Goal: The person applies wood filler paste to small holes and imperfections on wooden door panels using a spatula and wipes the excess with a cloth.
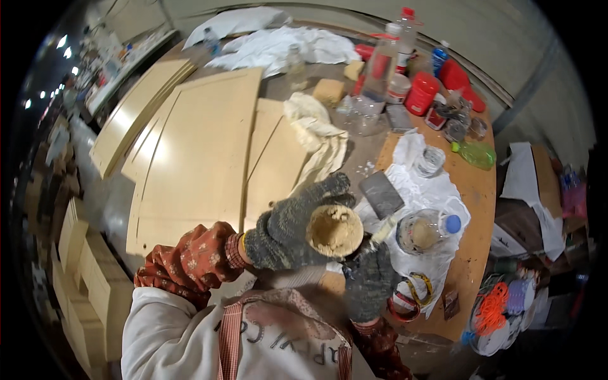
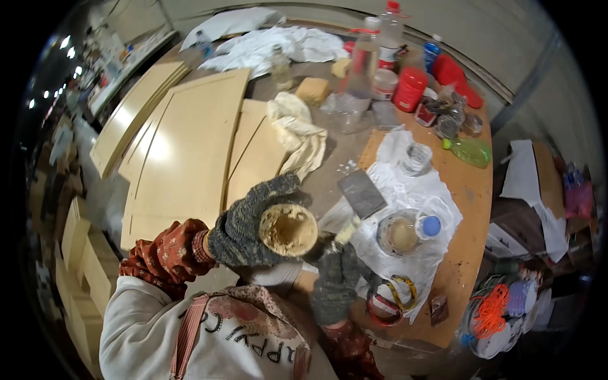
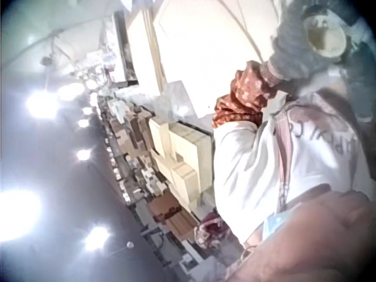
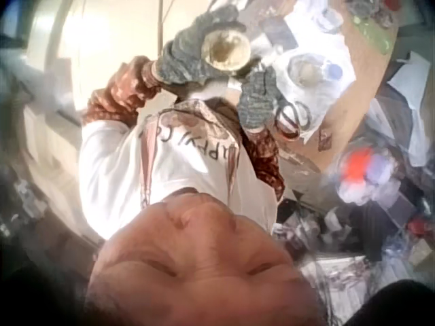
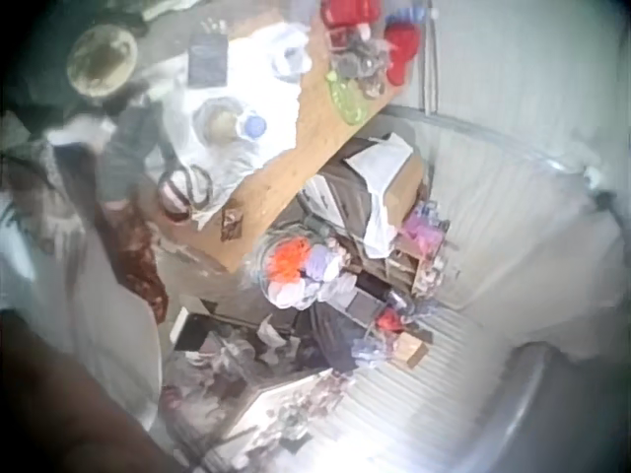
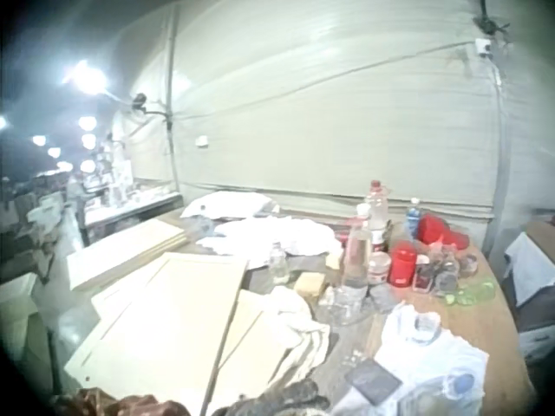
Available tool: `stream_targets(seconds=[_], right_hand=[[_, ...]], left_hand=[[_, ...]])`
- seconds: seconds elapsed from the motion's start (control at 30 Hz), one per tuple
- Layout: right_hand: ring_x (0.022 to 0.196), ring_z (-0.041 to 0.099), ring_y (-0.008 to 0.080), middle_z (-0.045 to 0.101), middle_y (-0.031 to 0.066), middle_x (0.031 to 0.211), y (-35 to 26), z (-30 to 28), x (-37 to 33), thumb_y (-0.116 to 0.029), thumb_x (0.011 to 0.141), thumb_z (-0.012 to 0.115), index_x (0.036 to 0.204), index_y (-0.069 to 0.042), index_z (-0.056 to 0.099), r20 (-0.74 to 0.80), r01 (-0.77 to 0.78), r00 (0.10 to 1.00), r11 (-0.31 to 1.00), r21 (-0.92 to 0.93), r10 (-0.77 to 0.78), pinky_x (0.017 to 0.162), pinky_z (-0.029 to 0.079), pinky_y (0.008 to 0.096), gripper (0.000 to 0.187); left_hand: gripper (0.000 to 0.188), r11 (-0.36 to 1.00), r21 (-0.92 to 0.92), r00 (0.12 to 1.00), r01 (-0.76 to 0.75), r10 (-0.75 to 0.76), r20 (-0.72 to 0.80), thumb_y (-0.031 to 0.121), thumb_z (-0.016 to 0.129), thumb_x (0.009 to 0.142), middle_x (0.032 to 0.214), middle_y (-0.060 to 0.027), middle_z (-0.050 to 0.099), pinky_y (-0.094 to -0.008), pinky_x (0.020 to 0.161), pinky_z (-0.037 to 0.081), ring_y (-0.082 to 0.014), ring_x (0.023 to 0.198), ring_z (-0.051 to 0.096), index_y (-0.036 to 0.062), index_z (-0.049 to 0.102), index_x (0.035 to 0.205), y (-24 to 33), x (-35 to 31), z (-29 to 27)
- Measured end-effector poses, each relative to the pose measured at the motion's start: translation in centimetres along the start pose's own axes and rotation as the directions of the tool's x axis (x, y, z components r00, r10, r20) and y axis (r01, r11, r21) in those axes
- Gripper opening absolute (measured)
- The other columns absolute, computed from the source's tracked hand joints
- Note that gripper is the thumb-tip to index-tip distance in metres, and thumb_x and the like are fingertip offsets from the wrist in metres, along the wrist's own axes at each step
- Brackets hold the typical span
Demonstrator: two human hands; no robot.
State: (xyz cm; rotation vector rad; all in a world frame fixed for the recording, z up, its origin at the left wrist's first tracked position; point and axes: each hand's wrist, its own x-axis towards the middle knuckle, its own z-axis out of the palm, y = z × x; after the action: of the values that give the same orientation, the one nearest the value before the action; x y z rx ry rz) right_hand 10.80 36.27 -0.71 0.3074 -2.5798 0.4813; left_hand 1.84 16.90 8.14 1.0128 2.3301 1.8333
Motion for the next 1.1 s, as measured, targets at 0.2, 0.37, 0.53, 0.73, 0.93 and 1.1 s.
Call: stream_targets(seconds=[0.2, 0.37, 0.53, 0.73, 0.93, 1.1], right_hand=[[0.115, 0.045, 0.0346, 0.048, 0.022, 0.123, -5.9, 1.0, 1.9, -0.03, 0.088, 0.047, 0.129, 0.005, 0.038, 0.137, -0.052, 0.99, 0.864, 0.502, -0.021, 0.096, 0.036, 0.0433, 0.054], [0.105, 0.05, 0.0384, 0.05, 0.0211, 0.117, -9.8, 2.2, 0.8, -0.031, 0.077, 0.066, 0.119, 0.005, 0.046, 0.182, -0.009, 0.979, 0.881, 0.473, -0.088, 0.09, 0.039, 0.0455, 0.059], [0.101, 0.055, 0.024, 0.055, 0.0144, 0.115, -14.5, 4.3, -1.0, -0.004, 0.089, 0.047, 0.123, 0.003, 0.045, 0.159, 0.268, 0.916, 0.859, 0.436, -0.367, 0.089, 0.044, 0.0311, 0.035], [0.1, 0.054, 0.0376, 0.054, 0.0206, 0.111, -20.5, 4.7, -2.6, -0.024, 0.071, 0.072, 0.11, -0.002, 0.057, 0.339, 0.257, 0.827, 0.838, 0.482, -0.449, 0.084, 0.044, 0.0423, 0.048], [0.091, 0.06, 0.0275, 0.059, 0.0156, 0.107, -23.2, 1.6, -2.6, -0.029, 0.091, 0.051, 0.116, 0.0, 0.052, 0.064, 0.423, 0.849, 0.746, 0.515, -0.525, 0.076, 0.049, 0.0354, 0.039], [0.086, 0.059, 0.0321, 0.06, 0.0142, 0.102, -20.3, -1.7, -2.4, -0.022, 0.08, 0.062, 0.11, -0.006, 0.058, 0.409, 0.141, 0.83, 0.853, 0.502, -0.378, 0.073, 0.048, 0.0437, 0.034]], left_hand=[[0.092, 0.982, -0.19, 0.909, -0.022, -0.059, -0.413, 0.013, 0.081, 0.067, 0.128, -0.0189, 0.046, -0.0387, 0.096, 0.043, -0.0256, 0.116, 0.049, 0.0024, 0.024, 0.138, 0.4, -6.8, 0.7], [0.072, 0.982, -0.16, 0.834, 0.105, -0.174, -0.523, 0.016, 0.08, 0.067, 0.123, -0.0151, 0.052, -0.0328, 0.093, 0.044, -0.0218, 0.11, 0.053, -0.002, 0.043, 0.126, 0.0, -12.0, -1.0], [0.072, 0.945, 0.045, 0.855, 0.325, -0.274, -0.441, 0.019, 0.083, 0.063, 0.116, -0.0137, 0.057, -0.0329, 0.091, 0.046, -0.0193, 0.104, 0.057, -0.0017, 0.046, 0.123, 2.9, -18.0, -5.0], [0.073, 0.934, -0.173, 0.794, 0.312, -0.357, -0.491, 0.018, 0.084, 0.062, 0.115, -0.0118, 0.058, -0.033, 0.092, 0.045, -0.0194, 0.105, 0.056, -0.0004, 0.047, 0.123, 4.0, -26.1, -8.7], [0.05, 0.856, -0.346, 0.874, 0.384, -0.458, -0.165, 0.02, 0.056, 0.09, 0.128, -0.0132, 0.048, -0.0333, 0.098, 0.042, -0.0182, 0.114, 0.05, 0.0015, 0.037, 0.132, 3.8, -30.5, -11.3], [0.069, 0.853, -0.32, 0.902, 0.412, -0.432, 0.009, 0.022, 0.084, 0.063, 0.109, -0.01, 0.061, -0.0316, 0.089, 0.046, -0.0163, 0.099, 0.057, 0.0027, 0.051, 0.121, 1.0, -31.2, -10.8]])
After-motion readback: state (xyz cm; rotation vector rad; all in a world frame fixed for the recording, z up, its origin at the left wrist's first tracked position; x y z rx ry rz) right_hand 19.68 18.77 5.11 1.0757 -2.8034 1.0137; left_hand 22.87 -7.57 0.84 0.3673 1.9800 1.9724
